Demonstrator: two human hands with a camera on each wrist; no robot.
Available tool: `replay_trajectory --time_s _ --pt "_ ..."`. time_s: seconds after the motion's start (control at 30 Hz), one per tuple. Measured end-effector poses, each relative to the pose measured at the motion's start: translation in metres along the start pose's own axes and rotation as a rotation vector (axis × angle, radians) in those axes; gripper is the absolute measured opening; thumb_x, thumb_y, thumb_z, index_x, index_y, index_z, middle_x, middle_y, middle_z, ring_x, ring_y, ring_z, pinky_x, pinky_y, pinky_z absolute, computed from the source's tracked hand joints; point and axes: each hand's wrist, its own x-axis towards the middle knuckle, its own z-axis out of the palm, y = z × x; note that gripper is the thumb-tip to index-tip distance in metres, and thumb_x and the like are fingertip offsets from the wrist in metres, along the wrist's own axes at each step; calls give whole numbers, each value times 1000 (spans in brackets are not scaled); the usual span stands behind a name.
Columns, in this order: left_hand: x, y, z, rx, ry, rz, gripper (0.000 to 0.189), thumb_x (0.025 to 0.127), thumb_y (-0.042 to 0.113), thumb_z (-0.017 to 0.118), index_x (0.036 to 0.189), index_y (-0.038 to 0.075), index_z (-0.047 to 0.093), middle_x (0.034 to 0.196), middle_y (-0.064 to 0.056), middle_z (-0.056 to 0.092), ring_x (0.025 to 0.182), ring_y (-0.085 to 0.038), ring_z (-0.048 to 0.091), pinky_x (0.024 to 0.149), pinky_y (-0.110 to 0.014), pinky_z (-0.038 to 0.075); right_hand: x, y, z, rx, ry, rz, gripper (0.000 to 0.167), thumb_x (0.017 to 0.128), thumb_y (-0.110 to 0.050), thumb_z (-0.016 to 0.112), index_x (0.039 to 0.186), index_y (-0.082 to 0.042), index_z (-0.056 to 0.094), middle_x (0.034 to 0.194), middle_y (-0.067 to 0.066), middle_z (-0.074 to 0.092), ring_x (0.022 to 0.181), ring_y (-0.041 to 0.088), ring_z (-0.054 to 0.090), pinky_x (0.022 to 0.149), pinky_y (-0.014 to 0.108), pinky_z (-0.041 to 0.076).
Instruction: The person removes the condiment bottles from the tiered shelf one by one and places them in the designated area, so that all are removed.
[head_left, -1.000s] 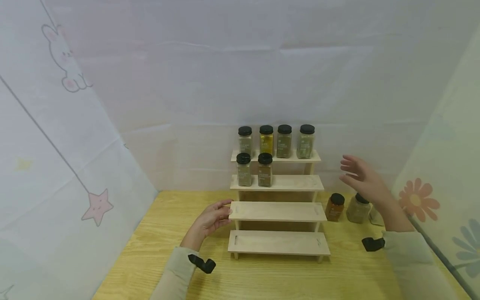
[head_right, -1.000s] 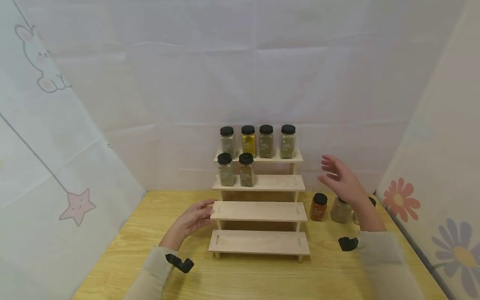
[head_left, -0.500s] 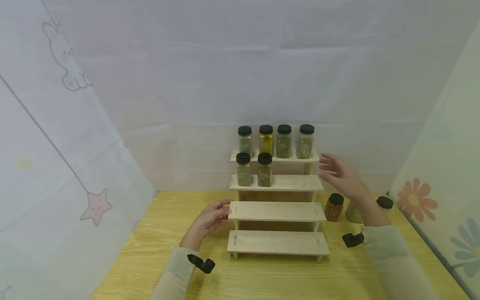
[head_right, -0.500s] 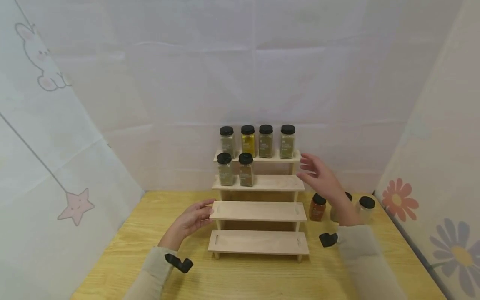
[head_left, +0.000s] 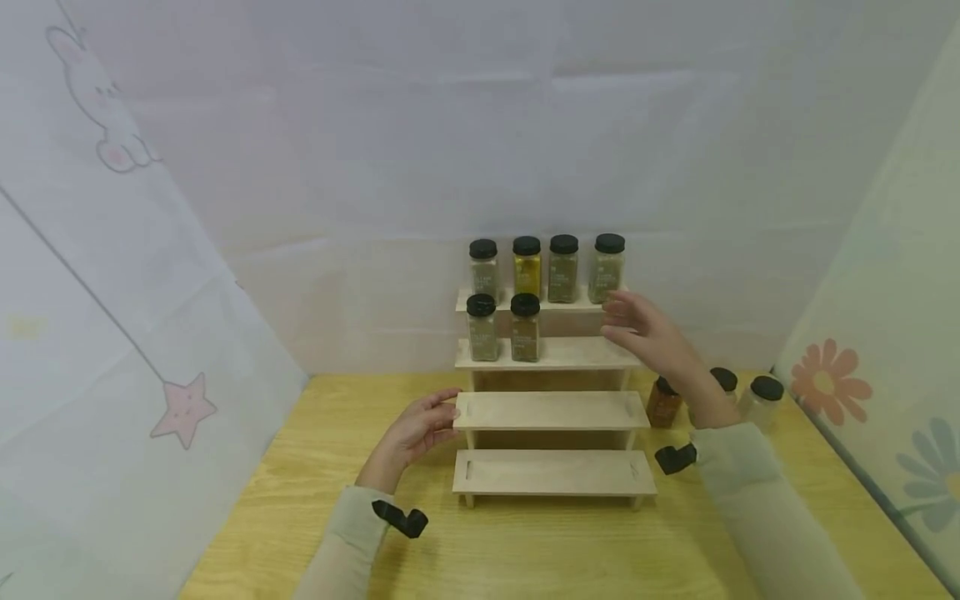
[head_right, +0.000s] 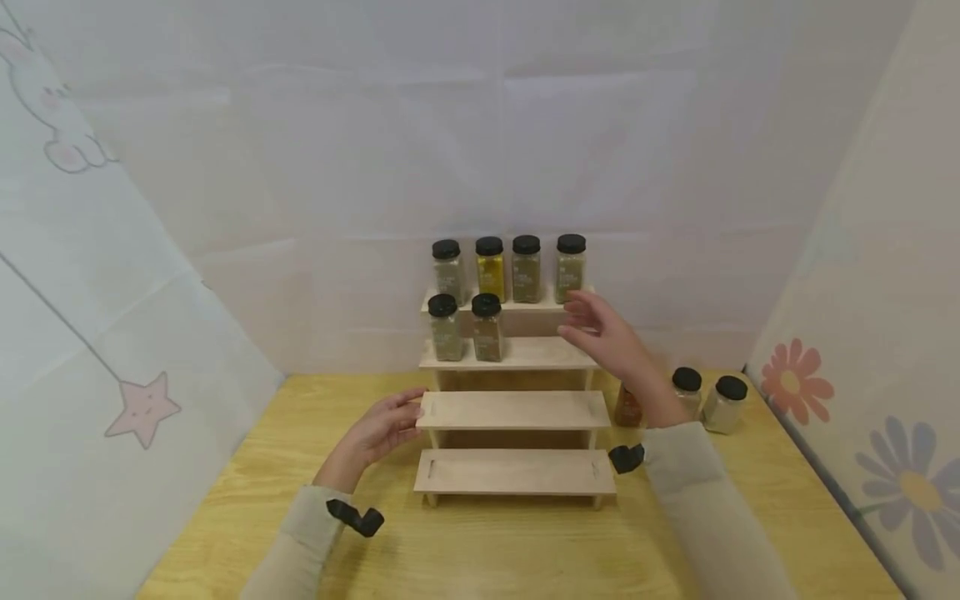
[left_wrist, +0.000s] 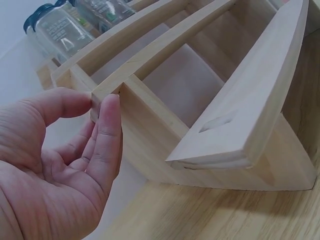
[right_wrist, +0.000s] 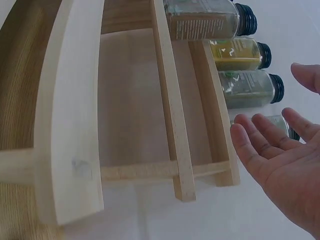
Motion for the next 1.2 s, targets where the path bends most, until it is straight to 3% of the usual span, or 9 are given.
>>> replay_trajectory --time_s 0.1,0.23,0.77,1.2 --pt "1 0 0 -9 6 5 63 99 5 63 156 6 36 114 -8 54 83 -13 63 79 -26 60 6 -3 5 14 -15 -9 66 103 -23 62 157 -5 30 152 23 43 136 40 48 108 47 46" --pt "2 -1 0 -17 7 6 63 98 5 64 155 6 36 113 -7 51 81 -12 62 77 -26 60 12 -4 12 31 -28 -20 63 103 -18 62 156 -1 32 150 25 44 134 41 49 107 44 47" --pt "4 2 2 -9 13 -5 61 98 3 63 154 5 37 113 -8 50 78 -11 60 75 -26 60 34 -6 40 124 -48 -6 64 102 -17 64 156 -2 32 150 25 43 137 40 47 112 56 41" --pt "5 2 4 -7 21 -5 62 100 2 58 156 3 31 117 -7 50 76 -10 58 74 -25 60 53 -5 62 142 -52 22 64 99 -23 68 154 -9 39 150 16 47 136 35 49 109 54 45"
